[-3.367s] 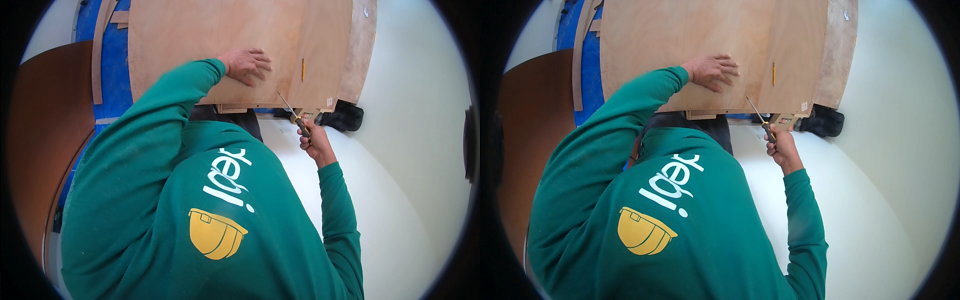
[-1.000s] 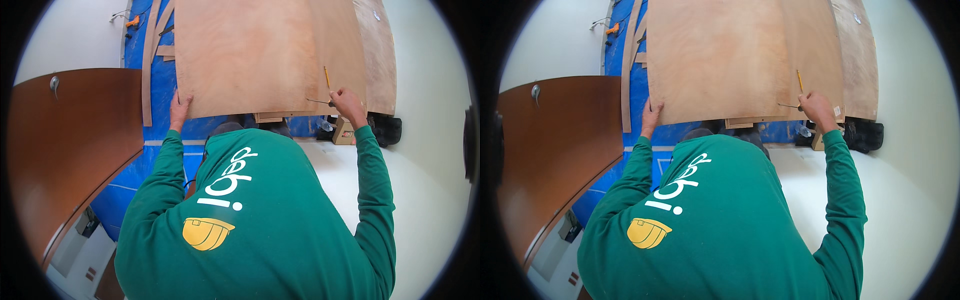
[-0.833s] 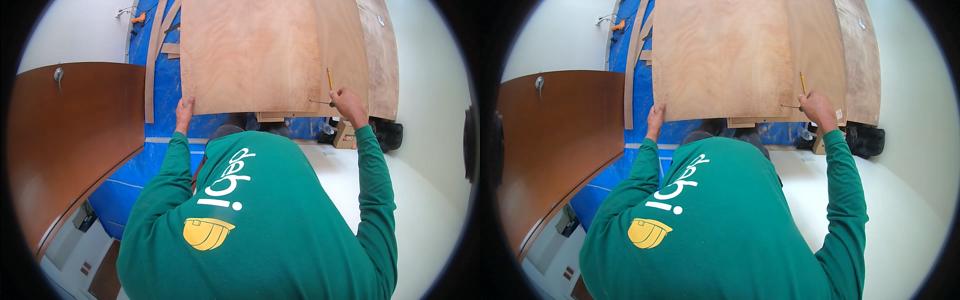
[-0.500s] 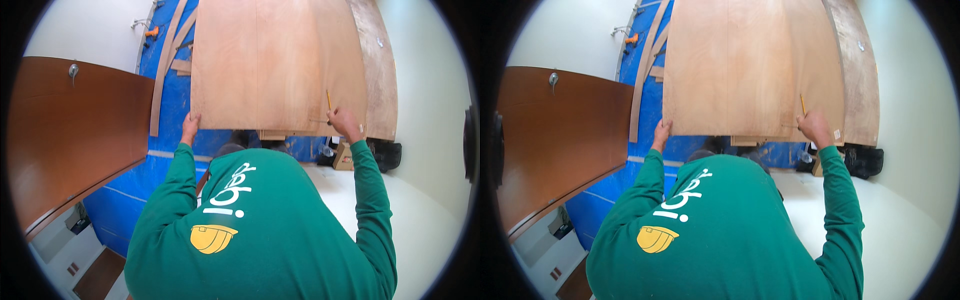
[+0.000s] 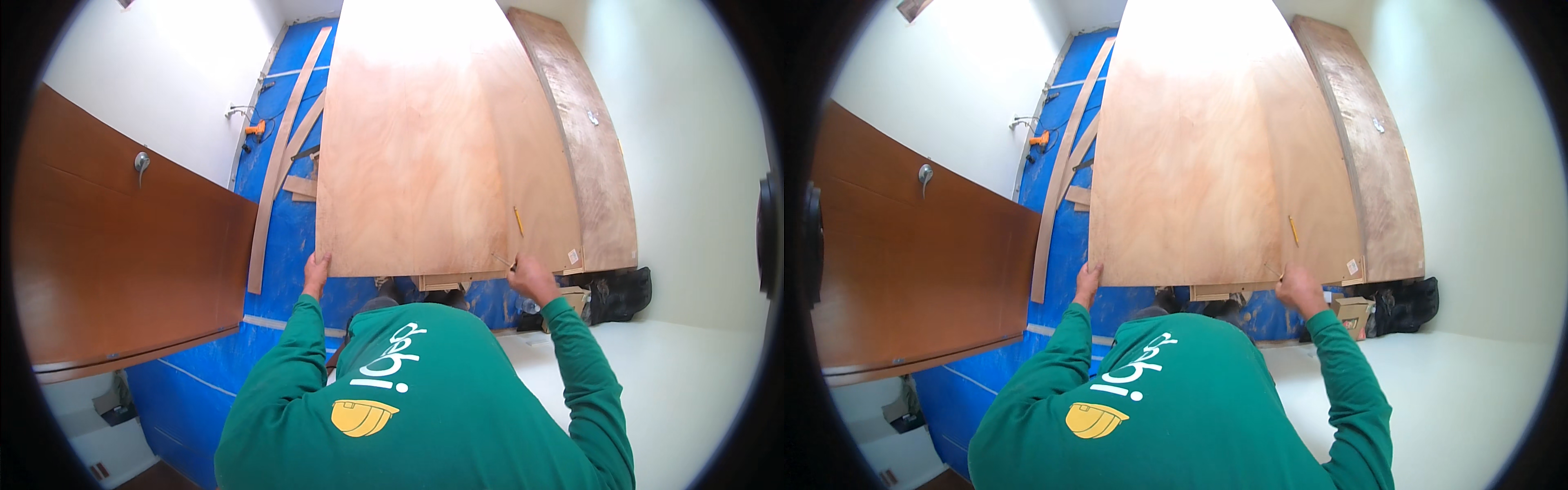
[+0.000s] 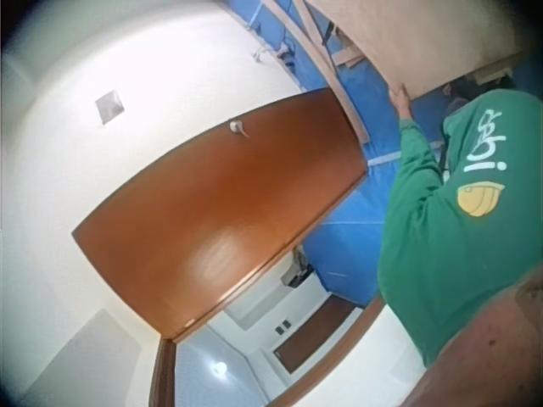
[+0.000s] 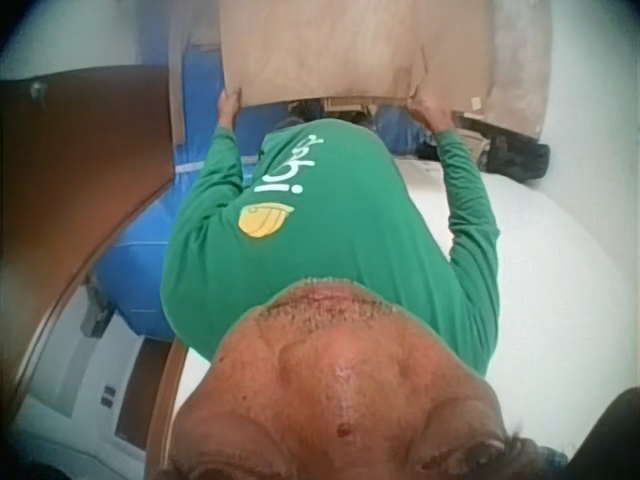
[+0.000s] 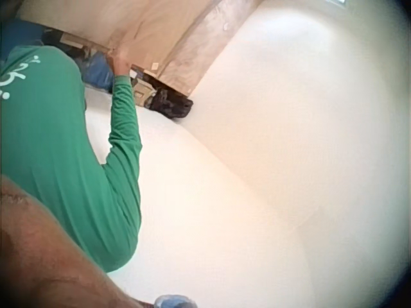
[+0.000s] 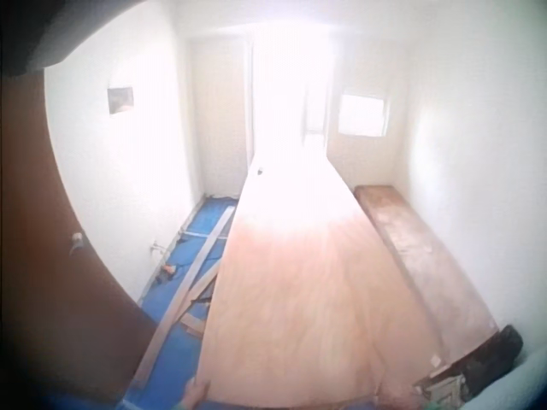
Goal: The person assembles a wooden cabinet by positioning a large plywood panel, using a screwdriver to drive screws into pre-drilled holes, and measuring with a tape measure. The person repeatedly aligns the panel and secures it to the frame.
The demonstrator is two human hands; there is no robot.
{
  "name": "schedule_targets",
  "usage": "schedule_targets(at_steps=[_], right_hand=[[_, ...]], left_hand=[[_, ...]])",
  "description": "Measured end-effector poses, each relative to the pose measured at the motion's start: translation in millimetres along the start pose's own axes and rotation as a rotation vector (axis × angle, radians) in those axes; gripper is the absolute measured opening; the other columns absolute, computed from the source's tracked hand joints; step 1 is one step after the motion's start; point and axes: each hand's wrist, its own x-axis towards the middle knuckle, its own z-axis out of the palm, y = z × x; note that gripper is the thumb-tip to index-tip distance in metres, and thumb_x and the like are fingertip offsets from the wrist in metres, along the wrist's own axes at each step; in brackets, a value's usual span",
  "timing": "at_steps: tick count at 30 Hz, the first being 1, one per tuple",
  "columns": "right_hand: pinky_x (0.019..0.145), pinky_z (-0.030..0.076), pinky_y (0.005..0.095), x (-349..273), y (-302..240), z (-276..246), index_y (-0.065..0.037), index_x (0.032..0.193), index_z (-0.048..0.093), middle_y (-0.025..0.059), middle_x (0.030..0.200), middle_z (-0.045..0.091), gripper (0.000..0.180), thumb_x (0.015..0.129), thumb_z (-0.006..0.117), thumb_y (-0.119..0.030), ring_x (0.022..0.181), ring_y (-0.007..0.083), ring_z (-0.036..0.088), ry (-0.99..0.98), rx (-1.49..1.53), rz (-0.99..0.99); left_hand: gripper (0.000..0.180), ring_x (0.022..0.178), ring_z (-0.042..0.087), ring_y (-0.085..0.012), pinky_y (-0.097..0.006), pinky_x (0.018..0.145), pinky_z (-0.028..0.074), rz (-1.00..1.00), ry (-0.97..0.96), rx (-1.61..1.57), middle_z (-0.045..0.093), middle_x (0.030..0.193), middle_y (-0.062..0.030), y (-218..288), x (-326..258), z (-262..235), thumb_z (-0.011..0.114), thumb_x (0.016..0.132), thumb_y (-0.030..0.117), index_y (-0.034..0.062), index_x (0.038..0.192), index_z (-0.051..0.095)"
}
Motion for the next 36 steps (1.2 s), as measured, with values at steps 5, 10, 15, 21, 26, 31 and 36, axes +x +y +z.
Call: schedule_targets(at_steps=[5,10,15,21,26,31,36], right_hand=[[0.095,0.058,0.0559,-23.3,0.1,30.1,0.001,0.112,0.072,0.0315,0.11,0.075,0.03,0.098,0.064,-0.024,0.107,0.0495,0.072,0.142,0.039,0.003],[0.097,0.057,0.0556,-16.9,-3.2,28.5,-0.001,0.116,0.073,0.0304,0.115,0.075,0.032,0.099,0.063,-0.026,0.11,0.0491,0.072,0.096,0.043,0.068],[0.098,0.057,0.0559,-11.1,-0.8,27.9,-0.001,0.118,0.073,0.0302,0.117,0.075,0.036,0.099,0.065,-0.03,0.112,0.0493,0.072,0.121,0.078,0.081],[0.097,0.057,0.0578,-30.3,-2.8,44.3,0.001,0.117,0.069,0.0311,0.116,0.075,0.035,0.1,0.063,-0.029,0.11,0.0505,0.071,0.179,0.083,0.024],[0.096,0.058,0.0577,-45.2,-5.3,59.3,0.003,0.124,0.062,0.0327,0.113,0.075,0.035,0.1,0.063,-0.023,0.108,0.0509,0.072,0.159,0.047,0.016],[0.093,0.059,0.0578,-42.4,6.7,78.9,0.004,0.13,0.057,0.0346,0.111,0.073,0.038,0.1,0.063,-0.02,0.107,0.0506,0.072,0.083,0.075,0.081],[0.092,0.059,0.059,-41.5,13.9,93.7,0.005,0.131,0.056,0.0331,0.111,0.073,0.038,0.1,0.062,-0.017,0.105,0.0512,0.072,0.156,0.054,-0.004]], left_hand=[[0.055,0.118,0.072,-0.0204,-0.038,0.103,0.056,-0.023,-0.005,0.004,0.076,0.134,-0.0117,2.3,-0.2,0.2,0.078,0.102,0.029,0.0022,0.148,0.064],[0.053,0.116,0.072,-0.0201,-0.037,0.102,0.056,-0.072,0.009,-0.062,0.076,0.132,-0.0115,-3.5,6.1,2.7,0.078,0.102,0.027,0.0021,0.146,0.065],[0.052,0.116,0.071,-0.0204,-0.037,0.102,0.056,0.054,0.043,-0.062,0.076,0.129,-0.0121,-5.3,2.8,6.6,0.078,0.102,0.026,0.0005,0.145,0.065],[0.05,0.116,0.071,-0.0213,-0.037,0.102,0.055,0.095,0.032,-0.023,0.076,0.13,-0.0128,8.0,-10.4,7.4,0.074,0.104,0.025,-0.0017,0.145,0.064],[0.053,0.12,0.07,-0.0213,-0.036,0.104,0.054,0.029,0.074,-0.036,0.074,0.134,-0.0126,12.3,-16.4,10.5,0.076,0.105,0.028,0.0001,0.148,0.063],[0.054,0.118,0.07,-0.0206,-0.036,0.103,0.055,0.019,0.081,-0.079,0.075,0.134,-0.0131,12.2,-15.7,10.9,0.079,0.103,0.028,-0.0011,0.147,0.063],[0.057,0.118,0.07,-0.0207,-0.036,0.103,0.055,-0.009,0.086,-0.057,0.075,0.133,-0.0133,6.9,-12.0,8.9,0.08,0.103,0.028,-0.0012,0.148,0.061]])
